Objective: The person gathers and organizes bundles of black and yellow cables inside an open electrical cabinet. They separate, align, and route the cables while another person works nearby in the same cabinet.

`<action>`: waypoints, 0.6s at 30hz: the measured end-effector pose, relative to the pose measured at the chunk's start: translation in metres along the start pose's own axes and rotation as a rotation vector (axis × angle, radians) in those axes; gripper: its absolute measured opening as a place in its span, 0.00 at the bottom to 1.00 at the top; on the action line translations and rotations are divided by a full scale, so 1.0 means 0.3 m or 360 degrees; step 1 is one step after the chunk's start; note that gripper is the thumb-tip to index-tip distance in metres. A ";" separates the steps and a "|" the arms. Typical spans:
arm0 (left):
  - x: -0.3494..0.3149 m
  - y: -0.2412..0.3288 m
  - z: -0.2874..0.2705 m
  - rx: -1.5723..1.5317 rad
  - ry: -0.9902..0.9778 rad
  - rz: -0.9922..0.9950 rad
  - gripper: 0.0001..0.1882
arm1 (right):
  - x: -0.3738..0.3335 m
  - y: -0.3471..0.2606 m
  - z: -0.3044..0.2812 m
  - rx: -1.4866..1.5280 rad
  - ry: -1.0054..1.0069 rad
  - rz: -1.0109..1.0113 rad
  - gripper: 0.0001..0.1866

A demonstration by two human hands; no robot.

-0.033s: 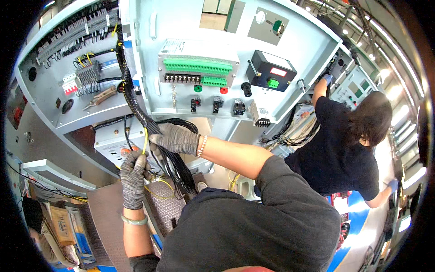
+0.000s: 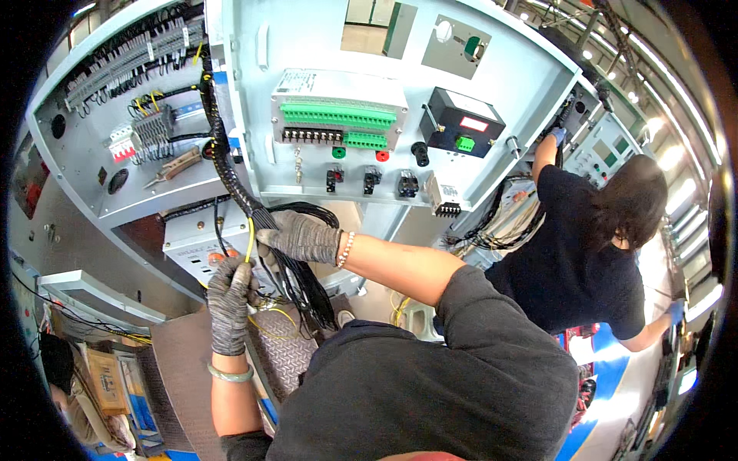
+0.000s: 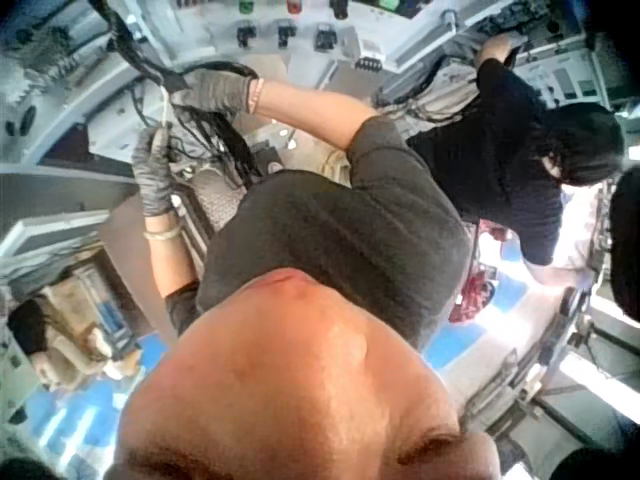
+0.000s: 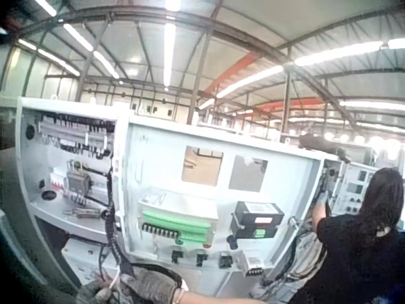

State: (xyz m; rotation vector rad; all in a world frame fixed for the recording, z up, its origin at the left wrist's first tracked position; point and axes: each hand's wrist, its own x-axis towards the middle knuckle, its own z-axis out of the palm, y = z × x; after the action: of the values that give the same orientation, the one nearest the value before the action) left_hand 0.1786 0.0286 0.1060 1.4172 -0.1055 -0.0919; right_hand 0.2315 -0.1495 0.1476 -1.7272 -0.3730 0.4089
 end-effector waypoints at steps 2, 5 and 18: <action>0.000 0.007 0.002 0.0029 -0.0022 0.0000 0.10 | 0.015 0.032 -0.009 -0.0128 0.0032 -0.0043 0.09; 0.014 -0.025 -0.013 0.0059 -0.0036 0.0016 0.09 | 0.022 0.043 -0.006 -0.0109 0.0074 0.0023 0.09; 0.069 0.035 0.043 0.0178 -0.0103 0.0194 0.13 | 0.032 0.061 -0.023 -0.0313 0.0051 -0.0021 0.13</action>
State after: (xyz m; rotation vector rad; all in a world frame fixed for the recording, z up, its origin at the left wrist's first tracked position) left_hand 0.1974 0.0149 0.1187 1.5160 -0.2534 -0.0311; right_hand 0.2436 -0.1545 0.1301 -1.9191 -0.4119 0.3438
